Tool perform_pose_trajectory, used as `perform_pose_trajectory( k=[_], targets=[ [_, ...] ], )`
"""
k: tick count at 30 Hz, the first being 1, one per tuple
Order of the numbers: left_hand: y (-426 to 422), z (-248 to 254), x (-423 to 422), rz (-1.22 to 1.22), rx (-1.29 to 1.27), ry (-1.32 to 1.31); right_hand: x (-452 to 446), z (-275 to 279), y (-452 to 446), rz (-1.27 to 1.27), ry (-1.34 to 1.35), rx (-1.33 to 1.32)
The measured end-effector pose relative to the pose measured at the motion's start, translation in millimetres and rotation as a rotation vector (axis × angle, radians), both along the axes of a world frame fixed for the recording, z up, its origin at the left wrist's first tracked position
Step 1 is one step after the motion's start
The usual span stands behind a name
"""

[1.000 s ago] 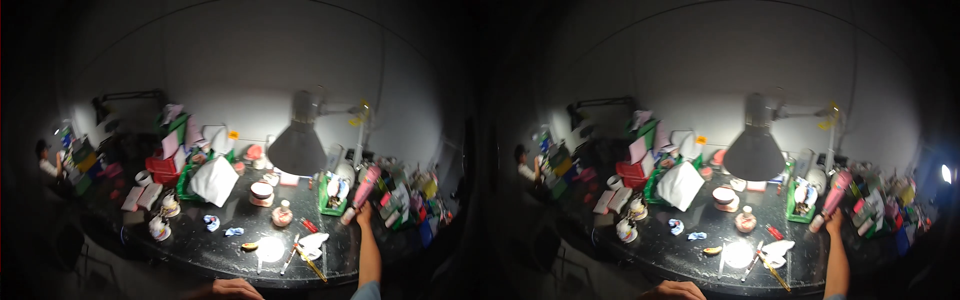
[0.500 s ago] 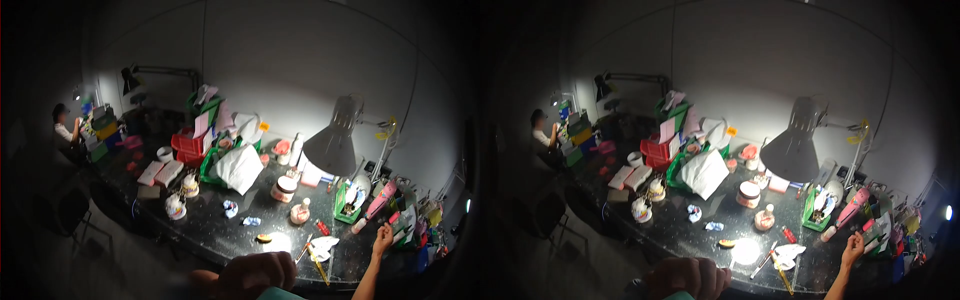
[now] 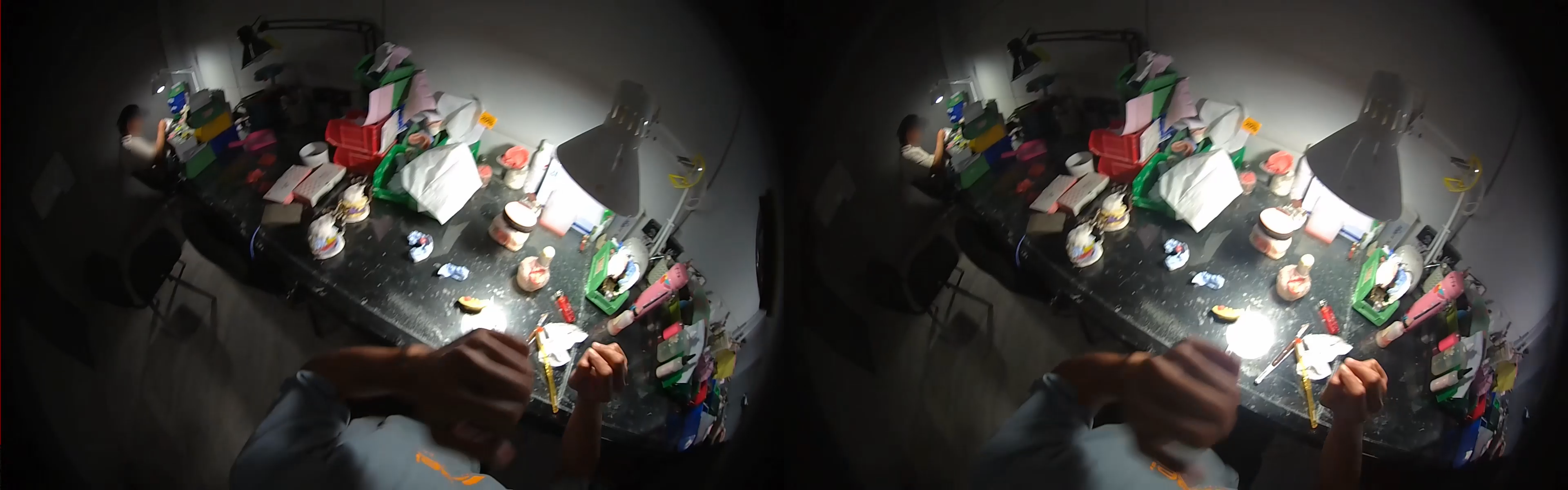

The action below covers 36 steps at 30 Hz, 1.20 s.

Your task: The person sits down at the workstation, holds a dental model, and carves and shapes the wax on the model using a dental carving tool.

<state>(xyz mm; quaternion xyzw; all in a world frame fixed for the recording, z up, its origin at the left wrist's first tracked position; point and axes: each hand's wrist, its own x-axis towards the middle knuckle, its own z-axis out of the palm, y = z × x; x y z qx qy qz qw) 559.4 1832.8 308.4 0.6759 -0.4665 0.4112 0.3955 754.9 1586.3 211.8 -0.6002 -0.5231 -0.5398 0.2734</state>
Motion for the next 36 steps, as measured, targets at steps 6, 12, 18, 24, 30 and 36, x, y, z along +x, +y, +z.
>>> perform_pose_trajectory(
  k=[6,12,18,24,30,36],
  targets=[
    [42,-103,134,0.405,0.084,-0.266,3,-23,65,0.224,0.157,-0.175],
    [77,-144,169,0.538,0.141,-0.267,14,-55,88,0.290,0.266,-0.211],
    [100,-169,169,0.651,0.047,-0.249,24,-58,83,0.326,0.553,-0.215],
    [131,-151,163,0.795,0.028,-0.112,42,-57,75,0.282,0.769,-0.152],
    [132,-154,167,0.721,-0.068,0.121,62,-67,68,0.267,0.882,-0.124],
    [134,-160,167,0.565,0.001,0.332,68,-71,61,0.188,1.269,-0.157]
  ],
)
